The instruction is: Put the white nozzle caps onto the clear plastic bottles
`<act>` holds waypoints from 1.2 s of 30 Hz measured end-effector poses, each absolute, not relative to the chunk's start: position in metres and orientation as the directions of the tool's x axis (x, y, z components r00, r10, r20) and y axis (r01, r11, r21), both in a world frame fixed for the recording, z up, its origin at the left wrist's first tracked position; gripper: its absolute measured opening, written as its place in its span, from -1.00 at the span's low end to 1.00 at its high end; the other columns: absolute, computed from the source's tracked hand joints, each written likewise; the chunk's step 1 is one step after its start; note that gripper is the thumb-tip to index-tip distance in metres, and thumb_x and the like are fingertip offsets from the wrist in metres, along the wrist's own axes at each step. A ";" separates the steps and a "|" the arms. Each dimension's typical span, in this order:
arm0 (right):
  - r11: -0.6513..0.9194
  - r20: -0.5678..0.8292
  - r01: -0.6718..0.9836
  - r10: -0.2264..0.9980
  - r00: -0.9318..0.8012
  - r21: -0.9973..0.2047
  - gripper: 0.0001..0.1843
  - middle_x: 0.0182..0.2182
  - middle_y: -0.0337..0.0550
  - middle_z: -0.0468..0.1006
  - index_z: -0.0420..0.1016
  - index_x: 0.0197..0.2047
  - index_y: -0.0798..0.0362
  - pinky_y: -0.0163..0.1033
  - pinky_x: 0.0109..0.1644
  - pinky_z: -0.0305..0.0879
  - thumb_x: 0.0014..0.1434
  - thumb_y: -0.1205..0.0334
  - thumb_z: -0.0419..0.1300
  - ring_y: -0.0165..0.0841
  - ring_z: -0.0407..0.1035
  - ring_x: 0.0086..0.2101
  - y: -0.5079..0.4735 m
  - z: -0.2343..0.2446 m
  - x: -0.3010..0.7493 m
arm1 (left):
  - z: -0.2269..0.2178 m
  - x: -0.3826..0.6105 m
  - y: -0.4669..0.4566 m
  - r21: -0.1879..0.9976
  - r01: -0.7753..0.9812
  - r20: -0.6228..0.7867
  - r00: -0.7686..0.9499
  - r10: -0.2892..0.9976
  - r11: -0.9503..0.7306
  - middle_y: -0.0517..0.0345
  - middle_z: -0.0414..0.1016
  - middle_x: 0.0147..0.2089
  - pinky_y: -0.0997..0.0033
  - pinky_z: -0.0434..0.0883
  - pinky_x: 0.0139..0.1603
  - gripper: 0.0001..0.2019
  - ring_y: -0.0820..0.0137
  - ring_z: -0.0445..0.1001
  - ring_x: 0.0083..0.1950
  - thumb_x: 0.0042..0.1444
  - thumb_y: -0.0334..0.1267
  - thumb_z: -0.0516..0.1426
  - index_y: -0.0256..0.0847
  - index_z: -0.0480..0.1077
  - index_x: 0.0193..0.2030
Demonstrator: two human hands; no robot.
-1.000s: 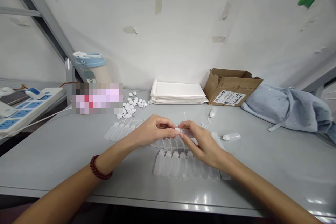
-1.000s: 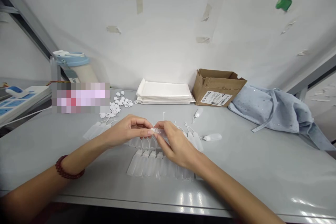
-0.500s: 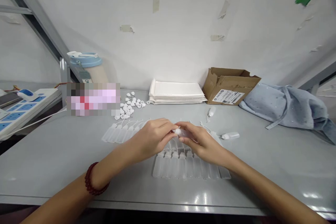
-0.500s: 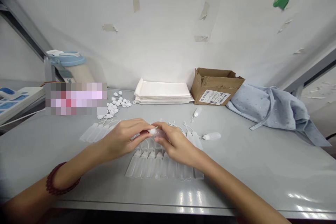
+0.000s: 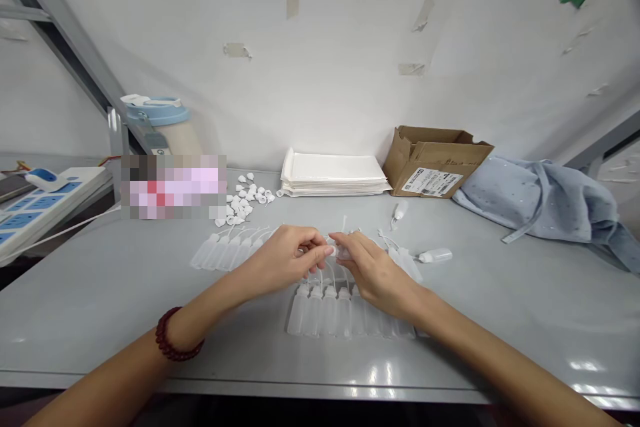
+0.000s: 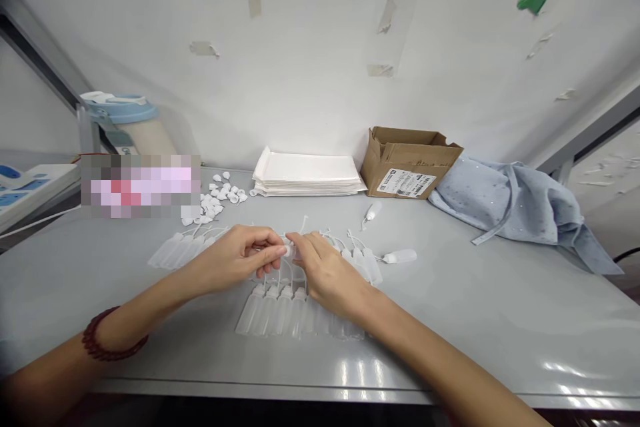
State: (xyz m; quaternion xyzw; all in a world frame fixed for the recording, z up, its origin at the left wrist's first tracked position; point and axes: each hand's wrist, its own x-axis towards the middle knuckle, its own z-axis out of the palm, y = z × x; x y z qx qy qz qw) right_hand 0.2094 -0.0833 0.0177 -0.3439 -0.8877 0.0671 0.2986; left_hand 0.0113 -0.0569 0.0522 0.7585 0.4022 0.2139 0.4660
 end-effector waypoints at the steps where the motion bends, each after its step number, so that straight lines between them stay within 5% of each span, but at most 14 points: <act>1: 0.760 0.500 0.567 0.642 -0.581 -0.317 -0.44 -0.28 -0.05 0.39 0.00 0.24 0.01 -0.19 -0.33 0.40 0.22 0.56 -0.08 -0.26 0.33 -0.30 -0.083 0.018 0.210 | 0.050 0.011 -0.057 0.867 0.403 -0.007 0.597 0.802 -0.292 0.17 0.49 -0.40 0.50 0.41 -0.41 -0.77 0.47 0.44 -0.43 0.23 -0.14 0.06 -0.24 0.39 -0.33; 5: 0.757 0.530 0.540 0.648 -0.546 -0.368 -0.43 -0.27 -0.04 0.45 -0.01 0.27 -0.02 -0.18 -0.33 0.41 0.24 0.52 -0.05 -0.25 0.37 -0.29 -0.083 0.019 0.213 | 0.040 0.011 -0.057 0.660 0.396 0.310 0.631 0.711 -0.639 0.13 0.47 -0.33 0.46 0.36 -0.35 -0.85 0.45 0.41 -0.38 0.25 -0.25 0.02 -0.25 0.37 -0.22; 8: 0.706 0.496 0.534 0.707 -0.504 -0.464 -0.45 -0.22 -0.03 0.49 0.02 0.27 -0.04 -0.14 -0.26 0.43 0.26 0.46 -0.03 -0.24 0.43 -0.25 -0.083 0.022 0.213 | 0.038 0.012 -0.057 0.547 0.395 0.419 0.634 0.650 -0.738 0.13 0.45 -0.35 0.45 0.32 -0.37 -0.85 0.45 0.38 -0.39 0.26 -0.28 0.00 -0.26 0.36 -0.21; 15: 0.641 0.441 0.551 0.768 -0.465 -0.535 -0.32 -0.13 -0.01 0.52 -0.30 0.34 -0.06 -0.09 -0.14 0.42 0.28 0.37 -0.01 -0.25 0.46 -0.15 -0.084 0.023 0.212 | 0.049 0.012 -0.060 0.700 0.448 0.188 0.635 0.749 -0.556 0.19 0.47 -0.40 0.49 0.27 -0.44 -0.74 0.48 0.35 -0.44 0.28 -0.16 -0.01 -0.22 0.44 -0.24; 20: 0.603 0.479 0.631 0.790 -0.384 -0.489 -0.61 -0.15 0.06 0.50 0.11 0.16 0.05 -0.17 -0.26 0.38 0.31 0.16 0.02 -0.26 0.43 -0.30 -0.082 0.025 0.214 | 0.055 0.010 -0.059 0.865 0.357 0.096 0.571 0.815 -0.352 0.18 0.45 -0.40 0.48 0.36 -0.37 -0.72 0.45 0.41 -0.38 0.26 -0.10 0.01 -0.23 0.42 -0.27; 23: 0.587 0.506 0.591 0.801 -0.321 -0.553 -0.79 -0.32 -0.08 0.49 0.31 -0.07 0.05 -0.24 -0.36 0.28 0.31 0.14 0.00 -0.35 0.33 -0.45 -0.084 0.032 0.214 | 0.053 0.012 -0.059 0.897 0.309 0.093 0.564 0.821 -0.315 0.19 0.42 -0.43 0.48 0.38 -0.41 -0.72 0.48 0.39 -0.45 0.27 -0.11 0.01 -0.25 0.41 -0.28; 25: 0.506 0.434 0.528 0.861 -0.264 -0.682 -0.78 -0.51 -0.24 0.38 0.37 -0.18 0.05 -0.28 -0.44 0.16 0.31 0.12 -0.01 -0.42 0.19 -0.55 -0.086 0.036 0.214 | 0.047 0.014 -0.060 0.823 0.325 0.235 0.549 0.802 -0.465 0.19 0.40 -0.47 0.48 0.35 -0.46 -0.77 0.48 0.35 -0.48 0.27 -0.19 0.02 -0.27 0.40 -0.28; 28: 0.247 0.174 0.340 0.957 -0.231 -0.907 -0.68 -0.61 -0.36 0.15 0.40 -0.30 0.07 -0.32 -0.53 -0.04 0.27 0.00 0.03 -0.48 0.01 -0.60 -0.085 0.043 0.213 | 0.038 0.017 -0.060 0.464 0.362 0.585 0.561 0.586 -0.809 0.13 0.39 -0.45 0.42 0.31 -0.43 -0.85 0.43 0.31 -0.43 0.28 -0.34 0.01 -0.31 0.37 -0.26; 30: 0.047 -0.002 0.170 0.962 -0.274 -0.984 -0.62 -0.61 -0.39 0.05 0.34 -0.41 0.08 -0.34 -0.56 -0.15 0.21 -0.08 0.09 -0.52 -0.08 -0.61 -0.083 0.045 0.213 | 0.033 0.019 -0.059 0.194 0.372 0.679 0.617 0.398 -0.908 0.05 0.39 -0.41 0.35 0.33 -0.36 -0.85 0.37 0.31 -0.35 0.28 -0.41 -0.03 -0.32 0.34 -0.27; 32: -0.117 -0.124 0.040 0.935 -0.334 -0.992 -0.56 -0.62 -0.42 -0.02 0.20 -0.51 0.05 -0.35 -0.58 -0.22 0.15 -0.12 0.14 -0.55 -0.16 -0.62 -0.080 0.047 0.214 | 0.031 0.019 -0.058 0.050 0.382 0.682 0.662 0.311 -0.923 0.01 0.40 -0.39 0.30 0.35 -0.30 -0.85 0.31 0.32 -0.28 0.29 -0.43 -0.04 -0.32 0.32 -0.27; 34: -0.180 -0.167 -0.002 0.917 -0.362 -0.984 -0.52 -0.63 -0.43 -0.01 0.12 -0.55 0.04 -0.36 -0.59 -0.23 0.13 -0.13 0.16 -0.57 -0.18 -0.64 -0.079 0.047 0.215 | 0.032 0.018 -0.057 0.074 0.383 0.684 0.652 0.326 -0.921 0.02 0.39 -0.39 0.31 0.35 -0.29 -0.87 0.30 0.33 -0.26 0.28 -0.41 -0.01 -0.32 0.32 -0.27; 36: -0.092 -0.107 0.061 0.941 -0.322 -0.994 -0.56 -0.63 -0.40 0.11 0.22 -0.52 0.06 -0.36 -0.59 -0.13 0.16 -0.11 0.14 -0.56 -0.08 -0.64 -0.079 0.047 0.216 | 0.035 0.018 -0.057 0.242 0.380 0.664 0.606 0.438 -0.893 0.06 0.40 -0.39 0.36 0.35 -0.29 -0.89 0.34 0.34 -0.27 0.27 -0.37 0.02 -0.30 0.33 -0.26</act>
